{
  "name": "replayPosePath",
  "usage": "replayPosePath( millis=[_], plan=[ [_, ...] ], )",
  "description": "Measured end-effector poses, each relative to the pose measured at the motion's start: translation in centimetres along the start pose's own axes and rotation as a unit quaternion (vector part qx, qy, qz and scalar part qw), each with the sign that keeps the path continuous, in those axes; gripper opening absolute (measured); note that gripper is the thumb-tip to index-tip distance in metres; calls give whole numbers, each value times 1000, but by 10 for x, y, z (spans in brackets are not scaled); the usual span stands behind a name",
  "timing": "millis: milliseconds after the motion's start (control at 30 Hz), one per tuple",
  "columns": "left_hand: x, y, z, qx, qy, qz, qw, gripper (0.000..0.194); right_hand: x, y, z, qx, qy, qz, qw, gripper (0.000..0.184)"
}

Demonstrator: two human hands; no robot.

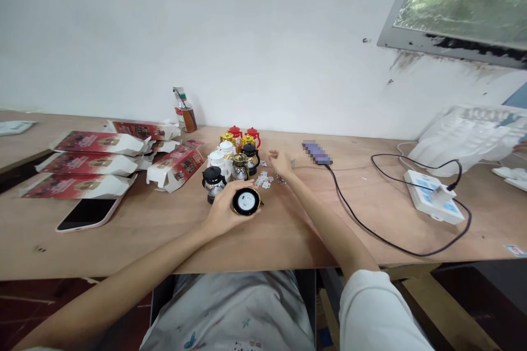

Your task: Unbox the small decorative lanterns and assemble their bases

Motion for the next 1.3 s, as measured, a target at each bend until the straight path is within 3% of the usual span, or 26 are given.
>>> replayPosePath(
  millis=[100, 167, 233, 367, 467, 833, 1000, 1300],
  plan=[
    [2, 2, -2, -18, 6, -17, 1000, 56, -14, 11, -19, -33, -38, 34, 998, 25],
    [1, 4, -2, -22, 18, -7, 1000, 56, -28, 21, -47, -91, -100, 91, 987, 21],
    [0, 4, -1, -11, 28, 19, 999, 50, -40, 33, -84, -160, -121, 119, 972, 19],
    [-2, 5, -1, 31, 20, 61, 997, 44, -53, 58, -152, -316, -94, 13, 944, 9],
    [-1, 6, -1, 53, 7, 91, 994, 37, -53, 72, -175, -392, -18, -119, 912, 9],
    [-3, 1, 0, 8, 32, 95, 995, 49, -71, 86, -181, -363, 39, -378, 851, 8],
    [-2, 3, 0, -10, 41, 100, 994, 49, -69, 90, -178, -370, 39, -390, 842, 9],
    [-3, 4, -3, 14, 59, 107, 992, 49, -62, 94, -178, -354, 32, -412, 839, 11]
  ],
)
Point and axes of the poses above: each hand's wrist, its own z-axis towards the middle knuckle, its own x-axis out of the palm, y = z × x, the point moved 1 cm from there along z, towards the middle knuckle, and after that the axes turned 8 degrees about x, right-handed, at the moved point
